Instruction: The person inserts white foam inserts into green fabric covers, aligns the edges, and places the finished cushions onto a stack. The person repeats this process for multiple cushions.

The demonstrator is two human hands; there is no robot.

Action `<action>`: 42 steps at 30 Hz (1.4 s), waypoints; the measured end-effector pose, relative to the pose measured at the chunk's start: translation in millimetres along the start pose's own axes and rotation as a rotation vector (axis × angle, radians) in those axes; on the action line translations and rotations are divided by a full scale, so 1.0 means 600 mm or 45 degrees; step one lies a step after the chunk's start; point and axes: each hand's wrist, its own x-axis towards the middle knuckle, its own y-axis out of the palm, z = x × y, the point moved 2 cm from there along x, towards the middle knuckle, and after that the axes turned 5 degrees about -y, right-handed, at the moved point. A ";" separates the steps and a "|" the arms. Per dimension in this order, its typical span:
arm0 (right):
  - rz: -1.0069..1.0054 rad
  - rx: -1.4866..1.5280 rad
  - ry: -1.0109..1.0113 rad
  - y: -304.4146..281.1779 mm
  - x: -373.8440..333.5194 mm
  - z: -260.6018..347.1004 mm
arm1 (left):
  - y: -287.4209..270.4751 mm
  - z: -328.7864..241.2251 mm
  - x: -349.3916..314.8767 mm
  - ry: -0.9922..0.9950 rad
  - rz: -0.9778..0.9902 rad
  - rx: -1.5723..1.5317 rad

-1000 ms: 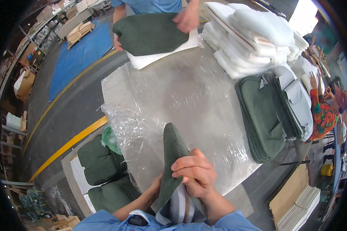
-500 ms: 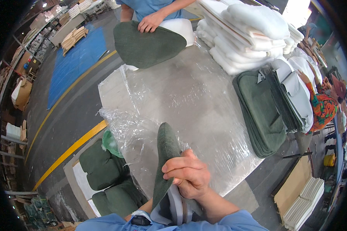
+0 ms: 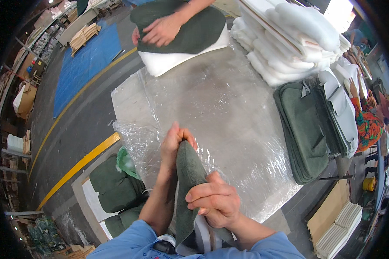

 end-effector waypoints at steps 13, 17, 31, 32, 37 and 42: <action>0.040 -0.057 0.122 -0.005 -0.006 -0.022 | 0.115 -0.161 -0.079 0.607 0.285 0.948; 0.093 -0.169 0.182 -0.020 -0.009 -0.028 | 0.103 -0.137 -0.082 0.403 0.132 0.763; -0.335 -0.030 0.957 -0.115 -0.342 0.102 | -0.009 -0.090 -0.137 0.115 -0.052 0.518; -0.336 0.005 1.015 -0.117 -0.381 0.122 | -0.015 -0.084 -0.141 0.145 -0.135 0.600; -0.403 0.101 1.266 -0.077 -0.498 0.198 | -0.140 -0.068 -0.225 0.246 -0.678 0.702; -0.769 0.243 0.883 -0.110 -0.452 0.162 | -0.122 -0.040 -0.298 0.228 -0.867 0.249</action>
